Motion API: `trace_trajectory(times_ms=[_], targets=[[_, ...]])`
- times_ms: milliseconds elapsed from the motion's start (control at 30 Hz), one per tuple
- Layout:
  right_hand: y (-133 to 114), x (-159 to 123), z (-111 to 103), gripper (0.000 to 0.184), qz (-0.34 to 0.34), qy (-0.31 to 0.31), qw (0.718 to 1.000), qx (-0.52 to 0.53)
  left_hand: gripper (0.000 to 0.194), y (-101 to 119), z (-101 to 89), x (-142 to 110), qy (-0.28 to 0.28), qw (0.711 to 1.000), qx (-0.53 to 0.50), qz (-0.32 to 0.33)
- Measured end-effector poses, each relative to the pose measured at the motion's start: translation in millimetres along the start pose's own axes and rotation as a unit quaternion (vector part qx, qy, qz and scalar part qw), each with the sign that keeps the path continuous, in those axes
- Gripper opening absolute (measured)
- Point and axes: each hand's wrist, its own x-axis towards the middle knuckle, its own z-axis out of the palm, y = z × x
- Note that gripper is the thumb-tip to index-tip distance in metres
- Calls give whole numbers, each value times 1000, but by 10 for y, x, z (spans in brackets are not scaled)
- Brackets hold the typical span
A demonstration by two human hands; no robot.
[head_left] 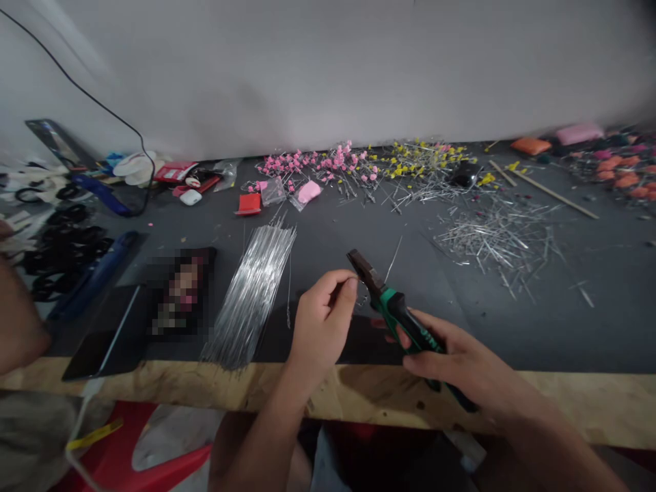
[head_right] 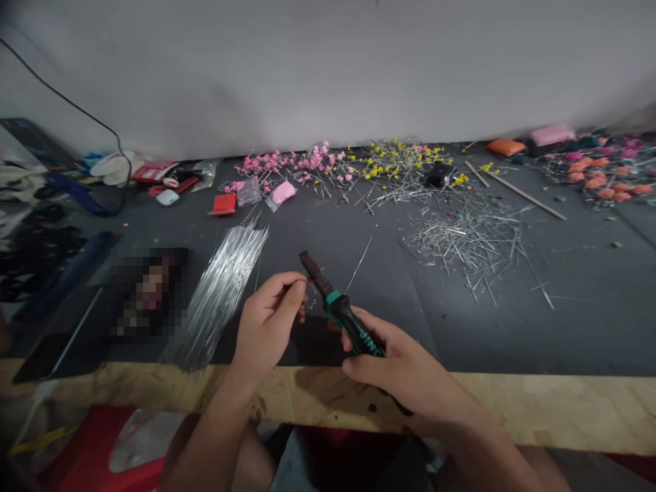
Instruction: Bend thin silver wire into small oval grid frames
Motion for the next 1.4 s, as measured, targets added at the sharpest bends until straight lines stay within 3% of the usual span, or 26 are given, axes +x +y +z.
trace_trajectory(times_ms=[133, 233, 333, 400, 467, 567, 700, 767, 833, 900, 1100, 1400], targets=[[-22, -43, -135, 17, -3, 5, 999, 53, 18, -29, -2, 4, 19, 999, 13, 25], [-25, -60, -252, 19, -14, 65, 996, 57, 18, -30, -13, 9, 12, 999, -28, 13], [17, -32, -387, 20, -43, 165, 982, -85, 16, -22, -26, 9, -1, 998, -56, 1], [71, 12, -484, 17, -67, 217, 950, -212, 15, -22, -32, 3, -13, 998, -65, -3], [135, 61, -578, 15, -72, 232, 924, -294, 15, -30, -34, -8, -31, 997, -75, -10], [221, 109, -673, 16, -87, 204, 905, -363, 16, -38, -26, -29, -67, 994, -82, -19], [217, 69, -612, 29, -114, 264, 889, -356, 16, -7, 5, -51, -141, 985, -91, -26], [148, 13, -503, 32, -133, 236, 921, -279, 16, 24, 25, -58, -187, 978, -94, -21], [59, -45, -377, 31, -117, 140, 971, -155, 16, 53, 41, -64, -230, 970, -84, -11], [-19, -86, -275, 24, -92, 76, 991, -58, 16, 70, 52, -69, -262, 962, -79, -6], [-52, -75, -221, 13, -86, 39, 995, 11, 15, 65, 63, -63, -301, 947, -109, -27], [45, -62, -260, 11, -83, -12, 987, 136, 14, 123, 144, -25, -356, 913, -188, -69]])
